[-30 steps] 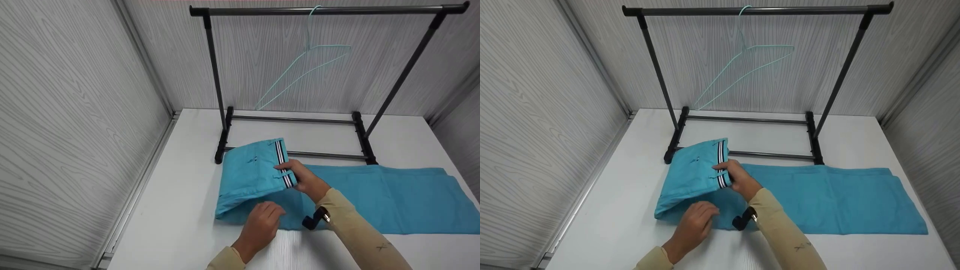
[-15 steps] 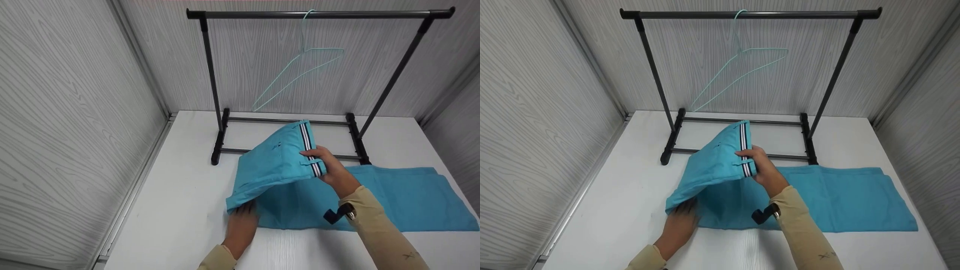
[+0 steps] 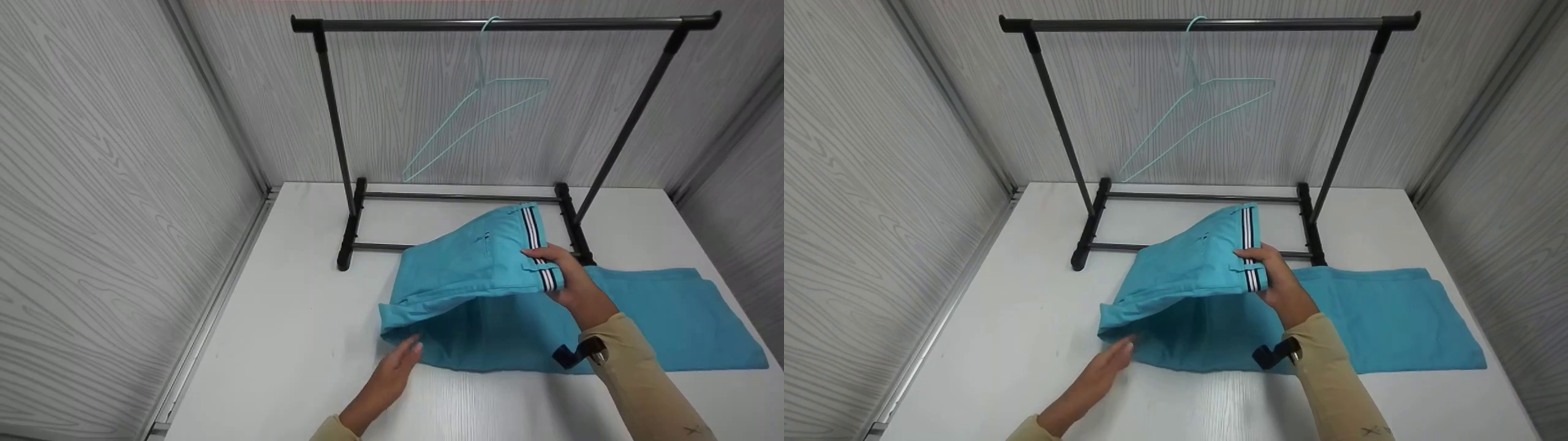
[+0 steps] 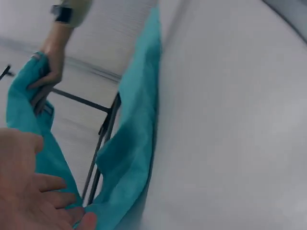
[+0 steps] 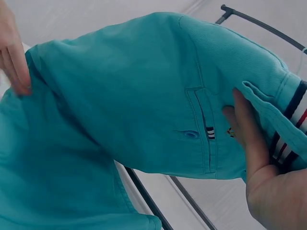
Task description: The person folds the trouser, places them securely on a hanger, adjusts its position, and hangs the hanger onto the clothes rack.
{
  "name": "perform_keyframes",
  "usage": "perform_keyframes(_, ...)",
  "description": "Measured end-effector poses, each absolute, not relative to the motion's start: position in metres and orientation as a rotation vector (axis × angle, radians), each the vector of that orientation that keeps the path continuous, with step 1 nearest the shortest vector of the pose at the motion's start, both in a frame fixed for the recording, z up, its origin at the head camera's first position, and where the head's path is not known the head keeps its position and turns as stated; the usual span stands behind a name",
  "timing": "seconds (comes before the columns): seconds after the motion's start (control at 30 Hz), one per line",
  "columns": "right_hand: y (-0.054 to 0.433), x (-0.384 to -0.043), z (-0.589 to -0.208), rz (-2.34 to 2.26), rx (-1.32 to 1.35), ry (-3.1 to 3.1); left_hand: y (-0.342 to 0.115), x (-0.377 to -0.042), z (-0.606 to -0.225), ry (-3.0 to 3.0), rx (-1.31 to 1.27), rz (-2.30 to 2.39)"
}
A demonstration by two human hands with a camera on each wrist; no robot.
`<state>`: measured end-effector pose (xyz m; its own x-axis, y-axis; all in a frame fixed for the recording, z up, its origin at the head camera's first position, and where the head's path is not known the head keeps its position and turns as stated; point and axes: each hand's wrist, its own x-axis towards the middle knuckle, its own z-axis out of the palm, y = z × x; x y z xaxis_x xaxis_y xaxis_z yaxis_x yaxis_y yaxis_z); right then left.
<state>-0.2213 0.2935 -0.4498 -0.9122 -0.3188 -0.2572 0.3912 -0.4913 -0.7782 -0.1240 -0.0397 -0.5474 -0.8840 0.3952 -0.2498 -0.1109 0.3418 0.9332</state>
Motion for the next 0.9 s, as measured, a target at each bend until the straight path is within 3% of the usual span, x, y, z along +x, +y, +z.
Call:
perform_keyframes(0.23,0.312,-0.216,-0.449,-2.402,0.112,1.311,-0.047,-0.148,-0.551,1.074,-0.230,2.252)
perform_keyframes(0.4,0.319,-0.210,-0.457,-2.297,0.094,1.422,-0.042,-0.158,-0.559,0.758,-0.440,2.472)
perform_keyframes(0.67,0.324,-0.204,-0.493,-2.112,0.282,1.761,-0.029,-0.167,-0.555,1.263,-0.289,2.727)
perform_keyframes(0.9,0.329,-0.196,-0.536,-1.955,0.404,1.903,-0.037,-0.165,-0.545,2.052,-0.190,2.460)
